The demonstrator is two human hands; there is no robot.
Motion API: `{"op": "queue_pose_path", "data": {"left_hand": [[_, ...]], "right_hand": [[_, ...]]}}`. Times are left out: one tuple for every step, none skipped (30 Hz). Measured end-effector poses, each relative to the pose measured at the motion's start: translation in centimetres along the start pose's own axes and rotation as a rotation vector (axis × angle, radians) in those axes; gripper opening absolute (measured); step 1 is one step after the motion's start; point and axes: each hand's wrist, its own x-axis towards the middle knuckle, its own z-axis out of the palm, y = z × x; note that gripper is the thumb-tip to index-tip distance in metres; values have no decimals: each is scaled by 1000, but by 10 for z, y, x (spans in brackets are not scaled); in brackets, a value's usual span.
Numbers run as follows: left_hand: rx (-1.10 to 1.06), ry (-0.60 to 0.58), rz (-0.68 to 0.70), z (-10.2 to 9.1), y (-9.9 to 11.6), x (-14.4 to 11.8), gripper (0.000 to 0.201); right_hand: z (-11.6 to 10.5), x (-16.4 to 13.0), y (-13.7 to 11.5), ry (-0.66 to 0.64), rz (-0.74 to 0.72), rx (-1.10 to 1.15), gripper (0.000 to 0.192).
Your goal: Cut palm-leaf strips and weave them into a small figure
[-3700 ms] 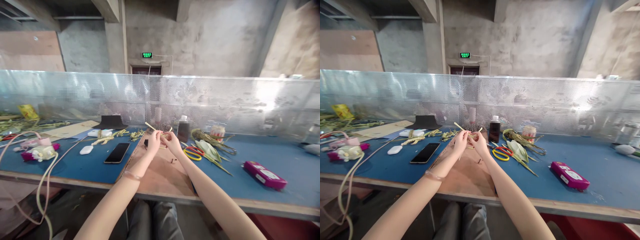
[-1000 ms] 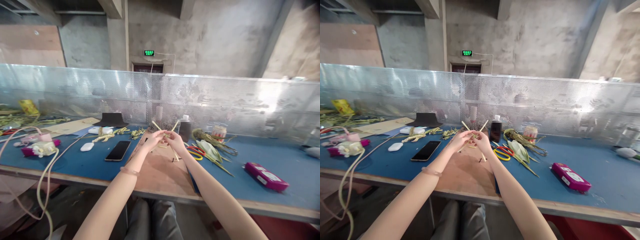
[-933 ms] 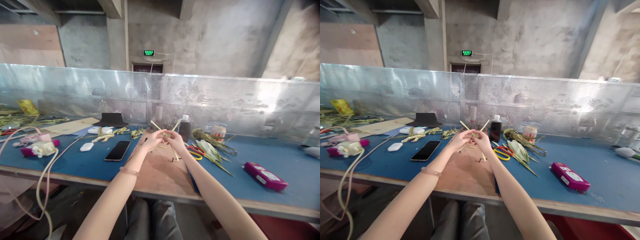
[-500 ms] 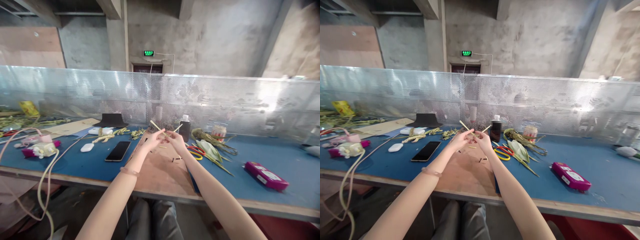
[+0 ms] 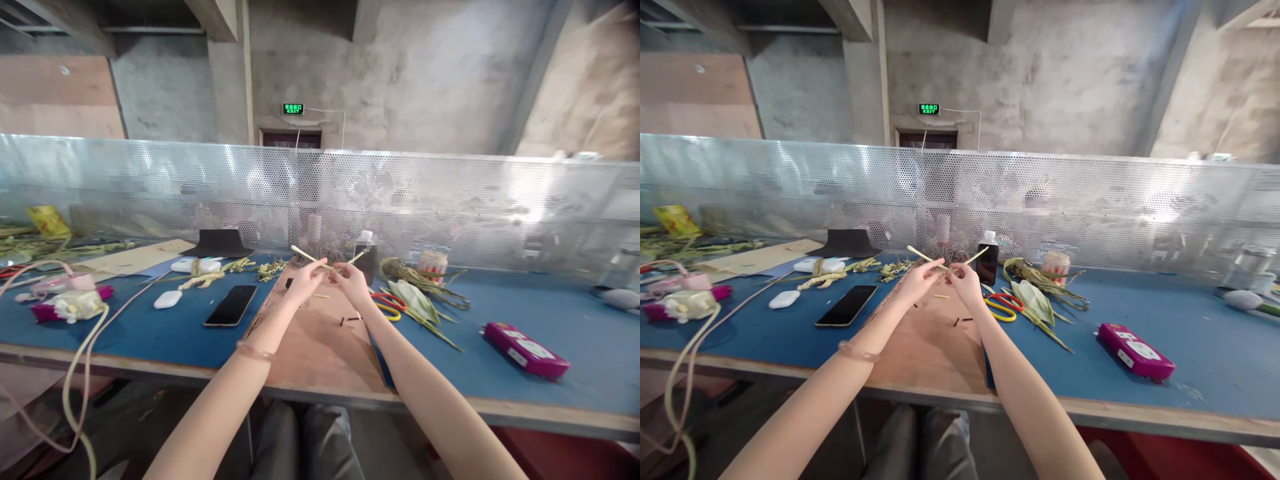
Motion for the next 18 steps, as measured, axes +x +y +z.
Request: {"op": "queue_pose_path", "data": {"left_hand": [[-33, 37, -5, 2, -1, 0, 40], [-63, 76, -10, 3, -2, 1, 35], [-86, 116, -15, 4, -5, 2, 30], [-102, 157, -20, 5, -7, 3, 25], [-109, 199, -25, 5, -10, 4, 20], [-107, 234, -25, 5, -12, 4, 17], [-97, 260, -23, 4, -15, 5, 15], [-77, 277, -17, 4, -17, 5, 14], [-50, 289, -8, 3, -18, 6, 13], [-19, 299, 0, 2, -20, 6, 13], [11, 308, 8, 1, -20, 6, 13], [38, 316, 12, 0, -21, 6, 13], [61, 324, 12, -1, -21, 7, 12], [80, 332, 11, -2, -21, 7, 12], [96, 340, 7, -2, -21, 8, 12], [108, 350, 3, -2, -21, 8, 11], [117, 362, -1, -2, -20, 9, 11], [122, 377, -6, -1, -20, 9, 11]], "right_hand": [[1, -1, 0, -7, -21, -17, 29], [2, -2, -1, -15, -40, -38, 27], [4, -3, -1, -23, -57, -60, 26], [6, -4, -2, -36, -69, -80, 25], [8, -5, -3, -47, -79, -94, 25], [10, -6, -3, -58, -85, -102, 25], [12, -7, -4, -66, -91, -105, 25], [13, -8, -5, -73, -97, -103, 25], [14, -9, -5, -79, -100, -98, 25], [15, -10, -6, -82, -102, -93, 25], [15, -10, -6, -85, -102, -89, 23], [16, -11, -7, -88, -101, -87, 22], [16, -11, -7, -91, -100, -84, 21], [16, -11, -8, -95, -101, -83, 20], [16, -12, -8, -96, -101, -84, 19], [16, -12, -9, -96, -102, -87, 19], [16, -12, -10, -94, -102, -92, 19], [16, -12, -11, -92, -102, -97, 19]]}}
